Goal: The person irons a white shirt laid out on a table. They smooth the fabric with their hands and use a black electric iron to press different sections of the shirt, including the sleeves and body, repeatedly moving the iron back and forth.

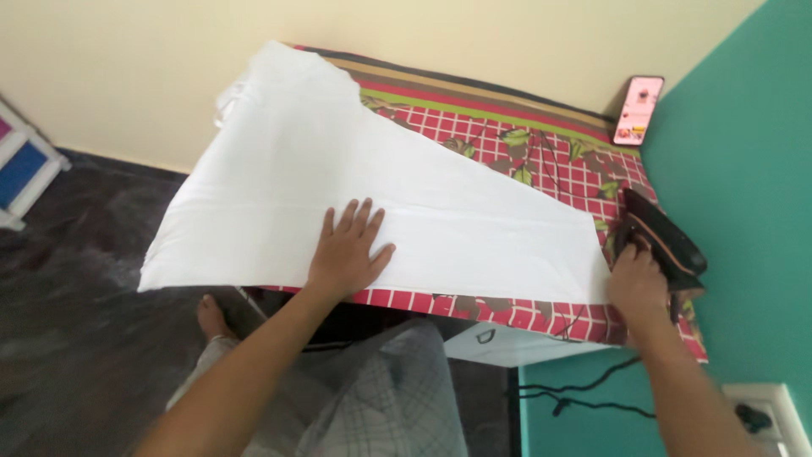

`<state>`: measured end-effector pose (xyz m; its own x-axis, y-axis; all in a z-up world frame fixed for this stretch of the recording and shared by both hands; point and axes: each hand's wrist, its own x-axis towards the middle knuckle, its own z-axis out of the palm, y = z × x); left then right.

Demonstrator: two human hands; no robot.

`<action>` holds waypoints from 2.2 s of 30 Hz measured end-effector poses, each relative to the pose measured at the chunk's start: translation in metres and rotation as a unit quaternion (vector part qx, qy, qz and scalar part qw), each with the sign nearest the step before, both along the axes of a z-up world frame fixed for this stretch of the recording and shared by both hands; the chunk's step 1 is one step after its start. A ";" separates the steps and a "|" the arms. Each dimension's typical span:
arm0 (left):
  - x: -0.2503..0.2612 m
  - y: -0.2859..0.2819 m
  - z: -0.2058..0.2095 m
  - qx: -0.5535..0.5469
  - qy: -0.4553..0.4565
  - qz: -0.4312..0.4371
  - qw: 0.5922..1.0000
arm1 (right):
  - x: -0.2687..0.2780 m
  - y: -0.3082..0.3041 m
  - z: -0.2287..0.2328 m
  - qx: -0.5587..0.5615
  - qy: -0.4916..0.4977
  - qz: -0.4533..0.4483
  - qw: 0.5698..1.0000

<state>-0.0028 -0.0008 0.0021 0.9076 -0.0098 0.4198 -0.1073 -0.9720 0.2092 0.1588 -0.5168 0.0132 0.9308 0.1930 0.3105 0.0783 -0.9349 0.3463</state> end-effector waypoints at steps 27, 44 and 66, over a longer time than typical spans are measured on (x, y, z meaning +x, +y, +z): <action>-0.003 -0.002 0.014 0.024 0.038 -0.001 0.999 | -0.037 0.066 0.083 0.214 0.049 0.003 0.976; -0.048 0.152 -0.017 0.012 0.089 0.174 0.981 | -0.081 0.087 0.109 0.445 0.254 0.061 0.856; -0.155 0.292 -0.018 -0.814 0.083 0.224 0.529 | -0.095 0.192 0.105 0.528 0.354 0.142 0.759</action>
